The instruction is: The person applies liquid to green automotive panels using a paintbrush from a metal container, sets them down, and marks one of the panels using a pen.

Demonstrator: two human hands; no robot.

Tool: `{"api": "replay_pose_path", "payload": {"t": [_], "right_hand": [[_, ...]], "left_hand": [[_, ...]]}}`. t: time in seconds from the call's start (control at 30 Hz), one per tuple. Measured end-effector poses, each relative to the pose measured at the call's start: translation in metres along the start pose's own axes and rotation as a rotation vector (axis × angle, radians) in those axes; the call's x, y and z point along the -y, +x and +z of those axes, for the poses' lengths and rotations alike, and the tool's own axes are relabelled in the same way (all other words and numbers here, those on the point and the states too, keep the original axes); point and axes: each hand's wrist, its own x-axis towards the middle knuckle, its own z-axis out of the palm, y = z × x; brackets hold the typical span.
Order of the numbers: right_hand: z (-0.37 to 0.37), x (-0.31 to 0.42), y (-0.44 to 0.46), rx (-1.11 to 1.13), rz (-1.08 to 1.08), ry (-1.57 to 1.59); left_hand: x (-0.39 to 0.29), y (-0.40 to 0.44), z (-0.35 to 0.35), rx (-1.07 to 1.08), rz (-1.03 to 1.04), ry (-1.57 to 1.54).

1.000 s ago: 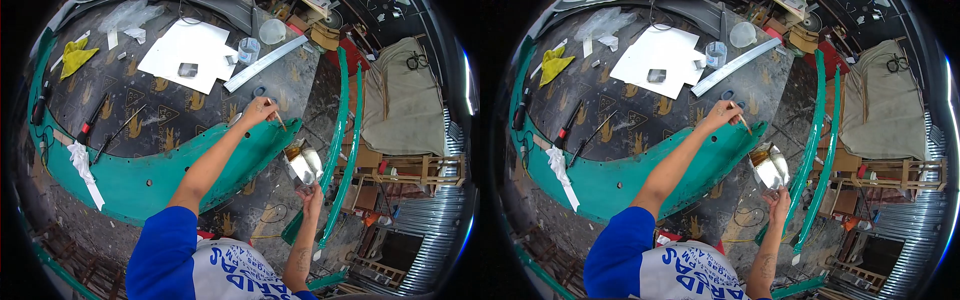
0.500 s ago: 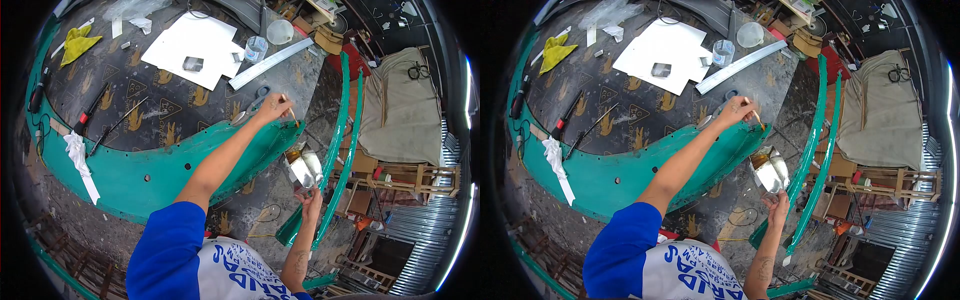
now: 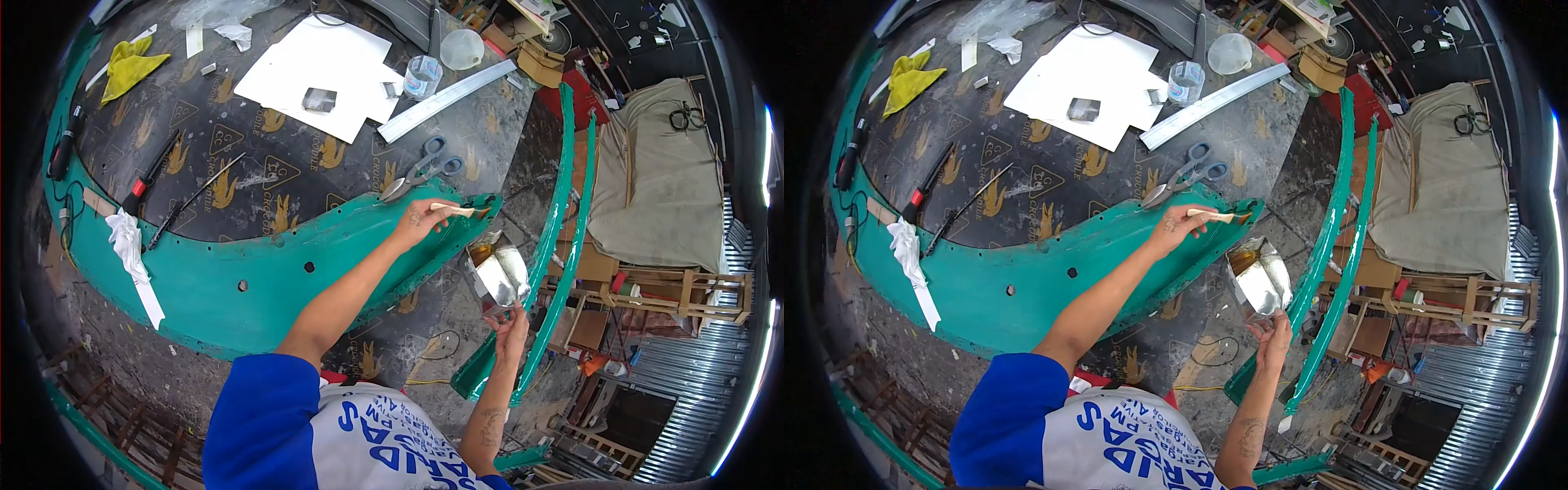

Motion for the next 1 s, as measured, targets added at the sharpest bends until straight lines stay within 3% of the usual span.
{"api": "replay_pose_path", "payload": {"t": [0.23, 0.43, 0.53, 0.63, 0.87, 1.0], "right_hand": [[-0.006, -0.006, 0.003, 0.001, 0.006, 0.019], [-0.001, -0.002, -0.001, -0.004, -0.001, 0.011], [-0.002, -0.001, -0.003, -0.018, 0.000, 0.002], [-0.006, -0.002, -0.003, -0.041, 0.007, 0.006], [-0.008, -0.002, -0.006, -0.060, 0.017, 0.019], [-0.011, -0.004, -0.008, -0.068, 0.030, 0.043]], "left_hand": [[0.004, -0.039, -0.029, 0.046, -0.104, -0.040], [-0.019, -0.047, -0.046, 0.133, -0.106, 0.188], [-0.022, -0.027, -0.038, 0.008, -0.012, 0.283], [-0.018, -0.005, -0.017, -0.045, 0.302, 0.341], [0.017, 0.008, -0.005, -0.050, 0.362, 0.311], [0.035, 0.002, -0.011, -0.072, 0.339, 0.482]]}}
